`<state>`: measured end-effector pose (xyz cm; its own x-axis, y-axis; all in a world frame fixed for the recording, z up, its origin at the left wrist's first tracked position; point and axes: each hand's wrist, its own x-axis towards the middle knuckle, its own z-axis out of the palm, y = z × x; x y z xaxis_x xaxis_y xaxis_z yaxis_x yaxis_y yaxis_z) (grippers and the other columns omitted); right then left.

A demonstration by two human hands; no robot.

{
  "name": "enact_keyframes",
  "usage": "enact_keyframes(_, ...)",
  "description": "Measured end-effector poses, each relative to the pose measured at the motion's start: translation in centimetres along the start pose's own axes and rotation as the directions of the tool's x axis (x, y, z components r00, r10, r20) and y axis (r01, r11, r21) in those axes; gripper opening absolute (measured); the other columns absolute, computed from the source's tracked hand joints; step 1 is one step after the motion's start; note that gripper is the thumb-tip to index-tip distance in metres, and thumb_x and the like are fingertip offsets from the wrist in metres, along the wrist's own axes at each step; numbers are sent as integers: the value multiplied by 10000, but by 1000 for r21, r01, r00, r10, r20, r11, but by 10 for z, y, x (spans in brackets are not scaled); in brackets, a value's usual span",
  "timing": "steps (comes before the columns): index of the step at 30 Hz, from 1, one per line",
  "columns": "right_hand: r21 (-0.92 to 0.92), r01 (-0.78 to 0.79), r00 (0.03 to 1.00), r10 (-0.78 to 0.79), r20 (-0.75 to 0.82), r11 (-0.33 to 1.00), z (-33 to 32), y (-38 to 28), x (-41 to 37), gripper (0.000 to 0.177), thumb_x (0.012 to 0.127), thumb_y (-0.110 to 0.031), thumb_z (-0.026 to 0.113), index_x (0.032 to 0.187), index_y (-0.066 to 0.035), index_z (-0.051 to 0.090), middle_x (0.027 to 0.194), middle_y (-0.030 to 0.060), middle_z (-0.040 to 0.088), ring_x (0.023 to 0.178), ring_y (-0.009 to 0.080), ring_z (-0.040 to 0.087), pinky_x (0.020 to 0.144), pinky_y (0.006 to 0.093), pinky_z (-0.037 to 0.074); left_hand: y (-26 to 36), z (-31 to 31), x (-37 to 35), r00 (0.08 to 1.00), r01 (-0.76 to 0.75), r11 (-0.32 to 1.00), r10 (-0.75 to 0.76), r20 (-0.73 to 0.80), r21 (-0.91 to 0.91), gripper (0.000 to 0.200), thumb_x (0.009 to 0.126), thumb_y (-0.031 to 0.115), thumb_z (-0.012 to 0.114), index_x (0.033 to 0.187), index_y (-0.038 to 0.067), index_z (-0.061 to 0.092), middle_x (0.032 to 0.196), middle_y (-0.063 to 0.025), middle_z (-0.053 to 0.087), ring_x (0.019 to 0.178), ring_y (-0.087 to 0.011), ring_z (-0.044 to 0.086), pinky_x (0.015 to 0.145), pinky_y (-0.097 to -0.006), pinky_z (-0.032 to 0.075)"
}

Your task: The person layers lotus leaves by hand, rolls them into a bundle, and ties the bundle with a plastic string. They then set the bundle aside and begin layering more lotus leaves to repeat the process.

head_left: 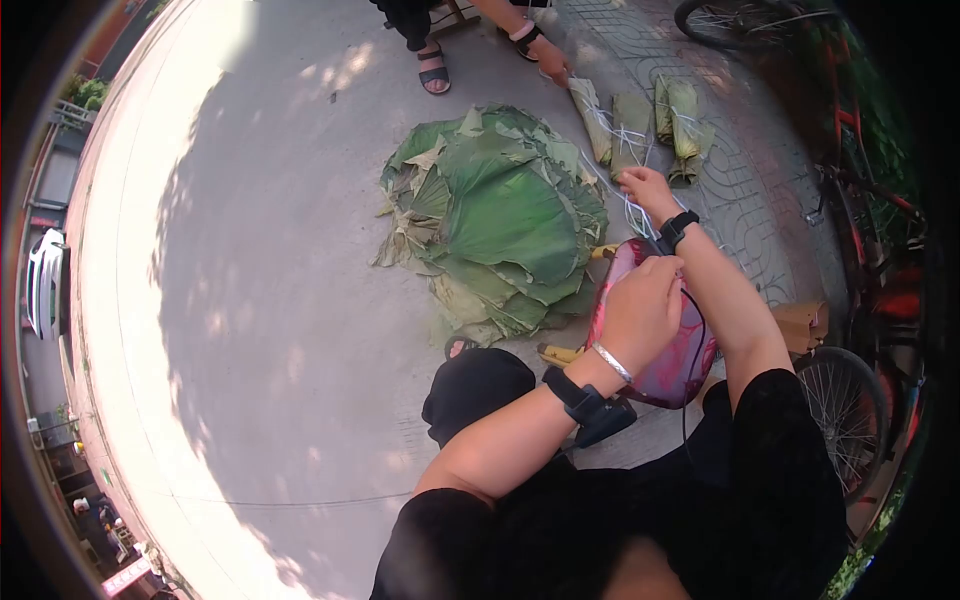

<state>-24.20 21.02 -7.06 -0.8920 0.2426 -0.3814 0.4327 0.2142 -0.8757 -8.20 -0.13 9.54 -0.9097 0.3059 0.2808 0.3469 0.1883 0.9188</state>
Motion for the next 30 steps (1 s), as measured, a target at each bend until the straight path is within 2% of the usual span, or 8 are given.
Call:
enact_keyframes(6,-289,318,913,-210,349,903,183,11,-53,296,837,-174,683,1083,-10,662,1053,160,686,998,279,657,876,366,510,-8,-26,19,968,-62,993,35,-250,-103,194,842,8,594,1031,13,636,920,-151,659,786,-330,637,724,-379,500)
enact_keyframes(12,-737,525,835,-427,348,425,292,3,-88,763,723,-257,799,1355,-17,446,1383,168,474,1346,340,389,1067,460,362,-12,-50,31,916,-30,938,-112,-386,-346,194,859,-13,569,1050,3,599,873,-152,616,784,-323,622,699,-380,492)
enact_keyframes(18,-867,491,807,-420,416,85,327,34,-63,757,773,-243,758,1416,-39,414,1441,143,438,1368,328,375,1052,448,402,-16,-80,32,901,-18,895,-179,-396,-447,194,871,-28,564,1062,-12,592,866,-145,604,770,-286,617,692,-355,484)
enact_keyframes(21,-789,576,816,-211,538,216,316,35,-39,530,851,-182,666,1338,-28,523,1317,138,569,1234,314,531,945,389,481,-20,-86,29,918,36,876,-219,-332,-480,207,884,-33,568,1087,-29,609,914,-128,632,821,-219,652,757,-297,509)
enact_keyframes(25,-113,284,932,-246,267,952,258,-1,-19,207,899,-115,561,1048,5,641,956,84,671,850,216,635,781,318,496,-23,-86,28,911,24,864,-226,-344,-503,201,887,-33,558,1082,-28,609,928,-124,636,833,-196,651,758,-292,510)
enact_keyframes(27,332,86,988,-124,94,939,201,3,27,140,891,-107,557,938,-1,635,852,11,625,770,117,572,714,275,460,-25,-84,30,910,29,857,-235,-341,-514,201,888,-33,552,1080,-24,609,935,-124,639,838,-189,653,754,-289,512)
enact_keyframes(29,586,-64,997,74,7,808,134,-39,28,135,869,-87,615,980,-15,639,929,44,654,823,145,599,760,287,473,-25,-83,32,917,59,838,-260,-303,-543,201,888,-34,546,1077,-19,610,939,-125,643,838,-186,658,747,-288,514)
enact_keyframes(30,599,48,996,6,-87,799,96,-42,45,140,873,-75,629,999,-15,632,949,64,656,840,152,607,784,304,483,-23,-82,32,925,108,815,-292,-244,-569,201,882,-35,549,1073,-14,610,933,-130,647,817,-198,664,729,-290,519)
